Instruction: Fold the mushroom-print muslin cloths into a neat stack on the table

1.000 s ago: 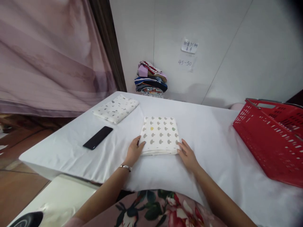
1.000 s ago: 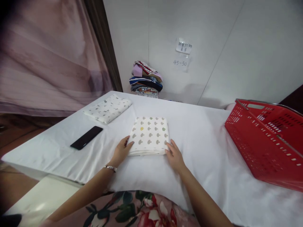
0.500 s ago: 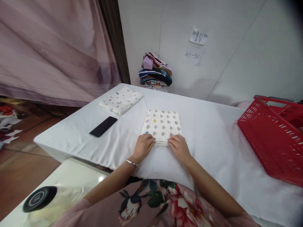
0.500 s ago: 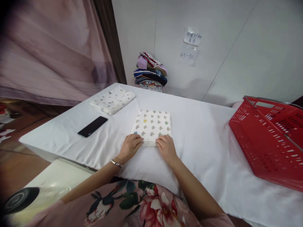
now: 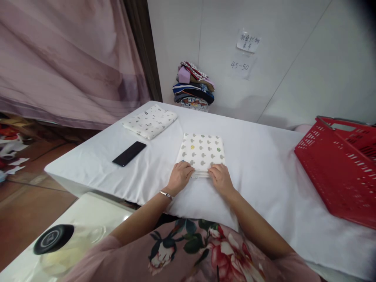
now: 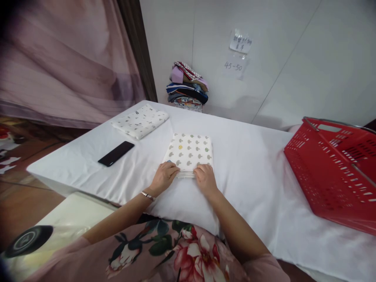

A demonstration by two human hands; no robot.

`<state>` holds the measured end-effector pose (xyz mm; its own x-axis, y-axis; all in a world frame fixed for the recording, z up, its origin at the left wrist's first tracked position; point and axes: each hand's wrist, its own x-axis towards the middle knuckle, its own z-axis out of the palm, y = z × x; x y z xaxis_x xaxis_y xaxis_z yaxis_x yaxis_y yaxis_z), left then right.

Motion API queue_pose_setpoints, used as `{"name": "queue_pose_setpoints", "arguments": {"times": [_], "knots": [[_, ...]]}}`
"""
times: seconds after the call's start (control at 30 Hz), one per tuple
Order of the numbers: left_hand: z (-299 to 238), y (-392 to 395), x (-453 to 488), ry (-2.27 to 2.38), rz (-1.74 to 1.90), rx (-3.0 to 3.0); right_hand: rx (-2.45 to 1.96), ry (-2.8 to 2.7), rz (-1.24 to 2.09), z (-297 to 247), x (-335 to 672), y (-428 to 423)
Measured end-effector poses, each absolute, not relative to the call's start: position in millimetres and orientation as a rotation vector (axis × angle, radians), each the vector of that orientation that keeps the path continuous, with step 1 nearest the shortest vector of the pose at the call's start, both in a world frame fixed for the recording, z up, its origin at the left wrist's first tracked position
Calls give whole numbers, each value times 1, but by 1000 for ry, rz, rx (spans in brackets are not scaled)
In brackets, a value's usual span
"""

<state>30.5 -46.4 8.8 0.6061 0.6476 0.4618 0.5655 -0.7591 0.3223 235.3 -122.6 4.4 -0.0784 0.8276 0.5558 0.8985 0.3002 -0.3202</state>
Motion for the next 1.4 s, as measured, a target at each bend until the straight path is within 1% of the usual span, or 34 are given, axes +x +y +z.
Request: {"name": "queue_pose_setpoints", "arguments": {"times": [0.4, 0.87, 1.13, 1.4], "knots": [[1, -50, 28, 951, 930, 2692, -1500, -1953, -120, 2, 238, -130], [2, -43, 26, 863, 790, 2758, -1541, -2058, -88, 1, 241, -127], [3, -43, 29, 888, 858, 2734, -1569, -2105, -118, 2, 241, -127], [2, -47, 28, 870, 844, 2771, -1517, -2090, -190, 4, 241, -127]]}}
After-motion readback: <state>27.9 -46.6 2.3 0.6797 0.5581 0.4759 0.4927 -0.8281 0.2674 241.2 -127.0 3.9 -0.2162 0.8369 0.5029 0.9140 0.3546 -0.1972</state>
